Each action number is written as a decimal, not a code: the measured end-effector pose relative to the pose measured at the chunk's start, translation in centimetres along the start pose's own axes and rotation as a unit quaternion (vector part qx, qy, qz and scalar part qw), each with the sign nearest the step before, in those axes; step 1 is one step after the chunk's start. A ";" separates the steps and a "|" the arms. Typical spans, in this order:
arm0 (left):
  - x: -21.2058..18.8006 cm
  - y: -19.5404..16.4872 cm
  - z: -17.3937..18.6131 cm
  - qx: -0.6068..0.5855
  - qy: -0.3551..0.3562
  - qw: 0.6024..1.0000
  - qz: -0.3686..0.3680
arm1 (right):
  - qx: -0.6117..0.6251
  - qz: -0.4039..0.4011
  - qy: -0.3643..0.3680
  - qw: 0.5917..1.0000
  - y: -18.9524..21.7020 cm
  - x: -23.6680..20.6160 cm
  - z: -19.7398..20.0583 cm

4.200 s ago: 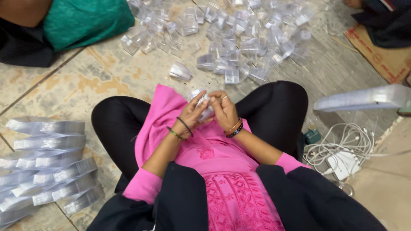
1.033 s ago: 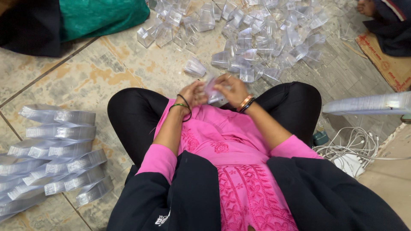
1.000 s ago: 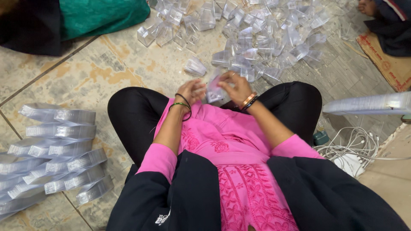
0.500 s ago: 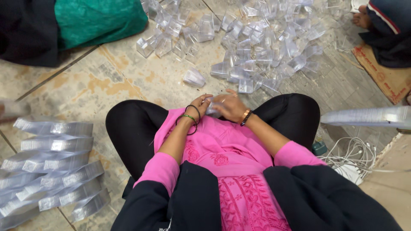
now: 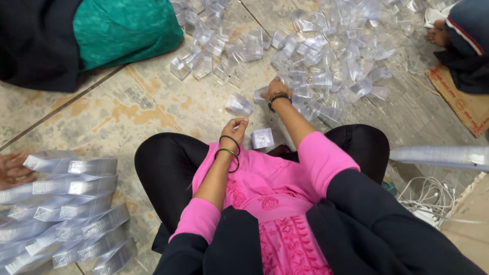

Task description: The person sits on the floor and folds clear plastic sheets into small box shapes, pressing the edges to form each box, then stacks the finished boxes into piles beside them and reaches for the next flat piece.

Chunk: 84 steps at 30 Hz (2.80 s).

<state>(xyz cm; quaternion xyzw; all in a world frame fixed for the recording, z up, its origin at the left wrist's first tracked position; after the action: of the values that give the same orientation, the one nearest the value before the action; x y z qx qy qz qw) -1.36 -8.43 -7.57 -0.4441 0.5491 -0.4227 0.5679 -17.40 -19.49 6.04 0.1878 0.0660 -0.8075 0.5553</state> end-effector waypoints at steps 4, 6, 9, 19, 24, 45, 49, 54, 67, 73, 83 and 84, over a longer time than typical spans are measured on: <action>0.2 -0.1 -0.4 0.001 0.007 1.000 -0.025 | 0.048 0.074 -0.110 0.990 0.7 -1.3 -1.3; 0.1 0.6 -0.7 -0.002 0.020 1.000 0.003 | 0.162 0.106 -0.131 0.972 0.1 -1.8 -2.2; 0.5 0.7 -0.7 -0.010 0.022 1.000 0.007 | 0.377 0.118 -0.072 0.916 -1.1 -1.6 -3.0; 1.1 -2.8 1.7 -0.257 0.163 0.949 0.087 | 0.525 0.416 0.227 0.708 -0.1 -9.9 -3.4; 2.4 -3.2 1.9 -0.325 0.108 0.938 0.059 | 0.461 0.286 0.107 0.834 0.1 -2.7 -0.8; 2.7 -1.7 2.5 -0.258 0.058 0.960 0.090 | 0.221 0.164 -0.232 0.933 -0.9 6.2 3.1; 2.6 -2.3 2.8 -0.238 0.032 0.960 0.142 | 0.077 0.180 -0.305 0.932 0.1 8.5 3.4; 3.1 -2.1 2.8 -0.237 0.033 0.962 0.134 | 0.483 0.203 0.048 0.850 0.6 8.2 0.6; 1.9 -1.7 1.6 -0.078 0.093 0.988 0.092 | 0.402 0.297 0.317 0.806 -3.6 -2.2 -5.0; 0.7 -3.1 1.7 -0.005 0.112 0.994 0.008 | 0.385 0.306 0.238 0.838 -4.7 -3.5 -5.2; 1.3 -2.8 2.1 -0.123 0.126 0.978 0.108 | 0.422 0.328 0.056 0.843 -7.5 -5.4 -2.8; 0.7 -2.4 1.7 -0.138 0.153 0.965 0.160 | 0.384 0.338 0.024 0.859 -7.7 -5.8 -2.7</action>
<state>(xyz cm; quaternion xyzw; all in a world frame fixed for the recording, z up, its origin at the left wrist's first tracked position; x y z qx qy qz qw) 0.42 -9.64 -5.44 -0.3541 0.7466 -0.3093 0.4707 -22.04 -10.70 4.96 0.4157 -0.3037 -0.5270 0.6762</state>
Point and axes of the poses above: each hand's wrist, its own x-axis towards the middle knuckle, its own z-axis out of the back of the hand, y = z × x, the point moved 5 cm from there along x, towards the middle knuckle, and after that the axes turned 4 degrees about -z, right-handed, at the moved point
